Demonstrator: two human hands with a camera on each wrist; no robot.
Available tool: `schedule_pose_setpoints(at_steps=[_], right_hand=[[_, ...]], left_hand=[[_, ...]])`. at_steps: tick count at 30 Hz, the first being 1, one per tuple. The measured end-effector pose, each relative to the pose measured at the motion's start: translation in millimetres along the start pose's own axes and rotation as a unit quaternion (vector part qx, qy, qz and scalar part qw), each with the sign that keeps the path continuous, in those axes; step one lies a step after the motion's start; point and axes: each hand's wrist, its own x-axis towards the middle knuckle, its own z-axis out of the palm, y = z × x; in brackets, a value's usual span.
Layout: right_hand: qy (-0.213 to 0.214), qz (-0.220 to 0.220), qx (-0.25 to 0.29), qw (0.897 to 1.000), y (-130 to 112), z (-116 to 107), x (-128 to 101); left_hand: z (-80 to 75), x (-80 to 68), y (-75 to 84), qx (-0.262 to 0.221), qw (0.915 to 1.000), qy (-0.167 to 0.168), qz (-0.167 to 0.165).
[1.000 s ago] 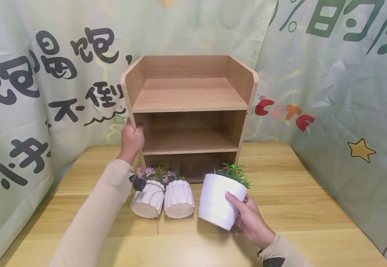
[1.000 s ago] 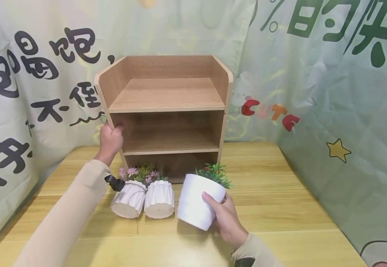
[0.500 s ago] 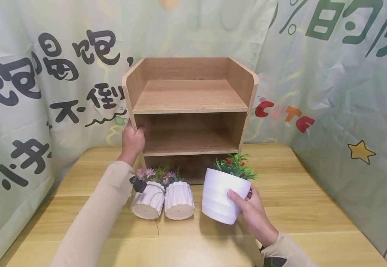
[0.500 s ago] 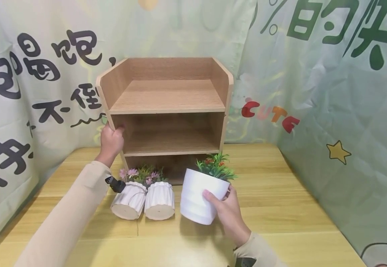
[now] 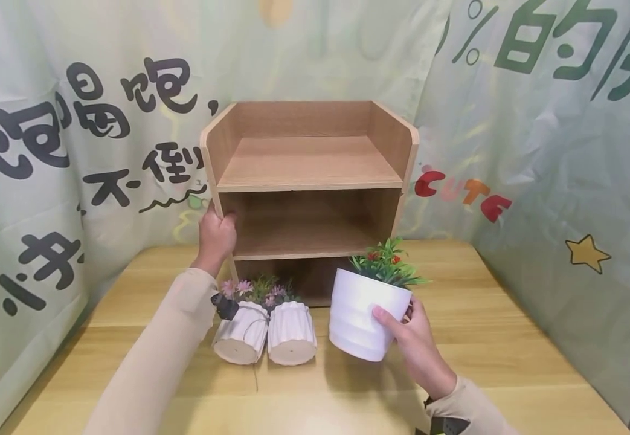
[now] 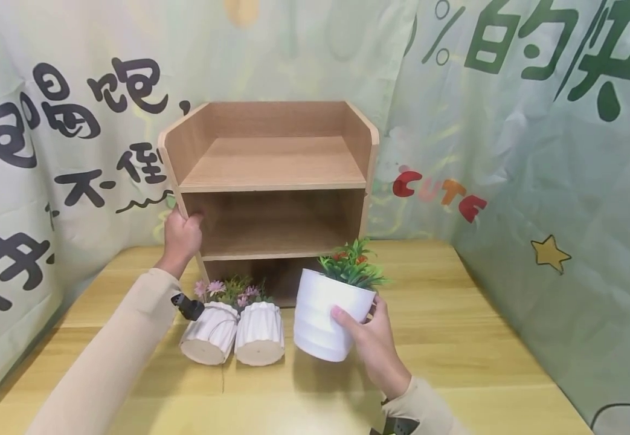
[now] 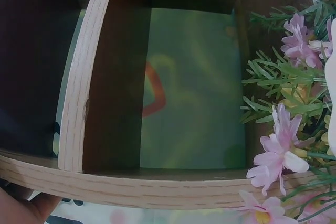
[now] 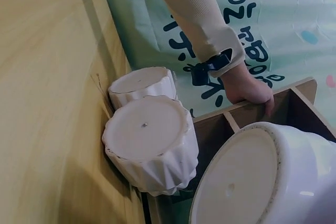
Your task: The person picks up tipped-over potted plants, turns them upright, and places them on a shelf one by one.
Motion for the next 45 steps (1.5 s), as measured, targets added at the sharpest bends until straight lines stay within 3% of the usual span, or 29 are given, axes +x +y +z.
schedule_pose_setpoints(at_steps=[6,21,33,45], right_hand=[[0.004,-0.023,-0.004,1.0,-6,0,2],[0.009,-0.046,0.007,0.999,-14,0,-2],[0.01,-0.096,0.006,0.995,-30,-1,2],[0.009,-0.122,-0.03,0.992,-39,-3,7]], left_hand=[[0.5,2.2,3.3,-0.008,0.9999,0.003,0.009],[1.2,-4.7,-2.3,-0.01,0.9999,-0.008,-0.005],[-0.8,-3.7,0.0,-0.011,0.9999,0.006,0.01],[0.4,-3.5,-0.4,-0.011,0.9998,0.007,0.013]])
